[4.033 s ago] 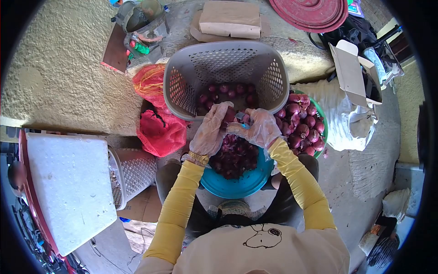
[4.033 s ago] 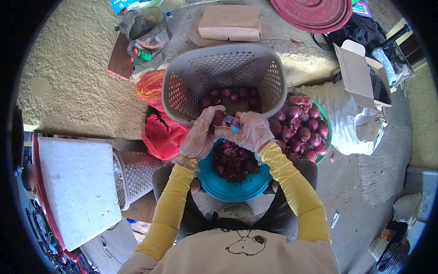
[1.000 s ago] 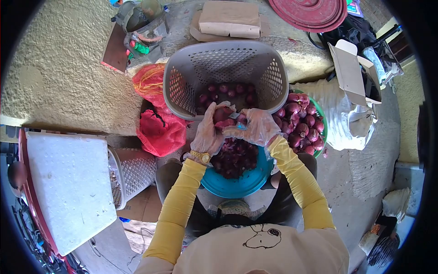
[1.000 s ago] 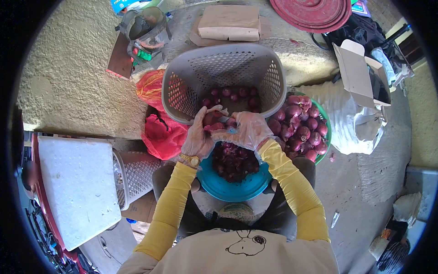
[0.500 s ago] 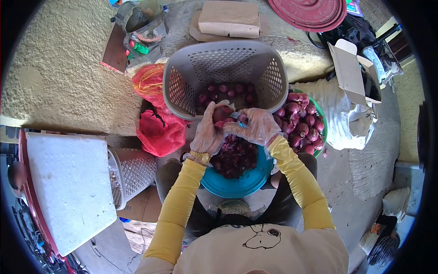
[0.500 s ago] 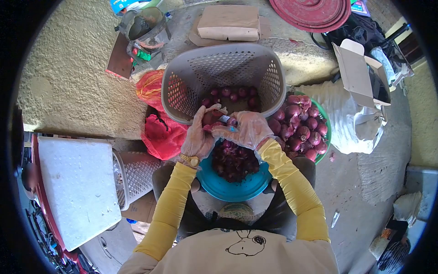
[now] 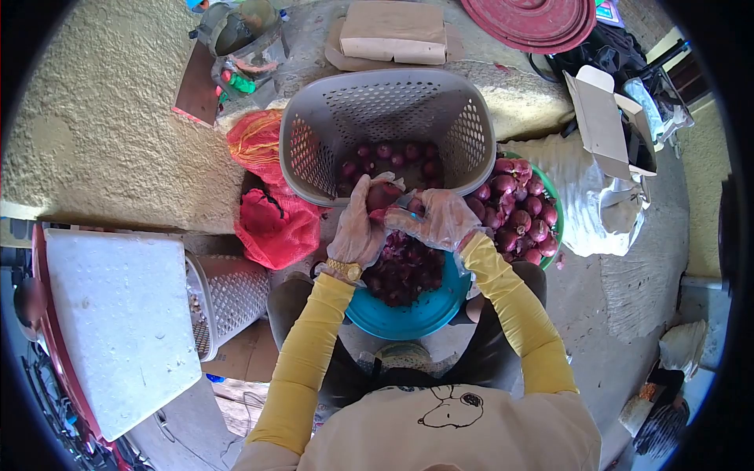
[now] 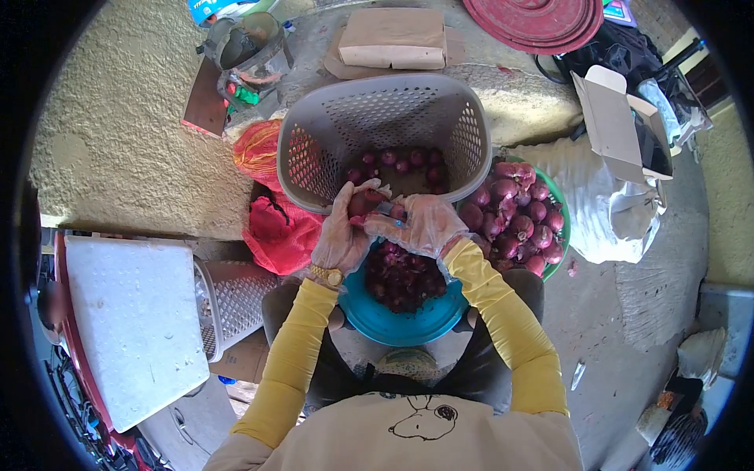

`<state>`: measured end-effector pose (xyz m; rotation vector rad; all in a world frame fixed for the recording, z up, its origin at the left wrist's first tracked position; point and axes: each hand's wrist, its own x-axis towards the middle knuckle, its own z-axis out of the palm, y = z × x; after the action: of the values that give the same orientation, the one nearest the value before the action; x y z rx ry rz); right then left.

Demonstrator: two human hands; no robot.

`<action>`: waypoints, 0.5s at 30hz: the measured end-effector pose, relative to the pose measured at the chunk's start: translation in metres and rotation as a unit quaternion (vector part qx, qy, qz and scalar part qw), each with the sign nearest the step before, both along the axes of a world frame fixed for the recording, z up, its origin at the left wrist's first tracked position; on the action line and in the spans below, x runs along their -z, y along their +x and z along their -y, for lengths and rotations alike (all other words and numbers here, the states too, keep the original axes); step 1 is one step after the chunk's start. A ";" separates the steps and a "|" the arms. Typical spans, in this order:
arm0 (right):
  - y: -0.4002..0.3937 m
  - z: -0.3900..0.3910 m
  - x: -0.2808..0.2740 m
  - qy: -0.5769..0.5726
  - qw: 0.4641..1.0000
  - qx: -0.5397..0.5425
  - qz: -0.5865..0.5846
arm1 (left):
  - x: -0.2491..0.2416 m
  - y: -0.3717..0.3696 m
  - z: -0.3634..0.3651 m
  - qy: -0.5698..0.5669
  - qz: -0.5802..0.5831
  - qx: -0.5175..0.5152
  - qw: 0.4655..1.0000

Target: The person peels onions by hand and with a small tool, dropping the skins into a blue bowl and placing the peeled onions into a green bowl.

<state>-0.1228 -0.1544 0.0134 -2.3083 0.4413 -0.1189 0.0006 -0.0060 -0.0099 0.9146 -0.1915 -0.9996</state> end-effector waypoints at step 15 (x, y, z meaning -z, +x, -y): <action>-0.003 -0.006 -0.021 -0.036 0.995 -0.087 0.030 | -0.008 0.006 -0.001 -0.025 -0.165 -0.012 0.986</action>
<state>-0.1258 -0.1486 0.0343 -2.3949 0.2075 -0.1203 0.0063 -0.0055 -0.0019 0.6925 0.0733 -1.1036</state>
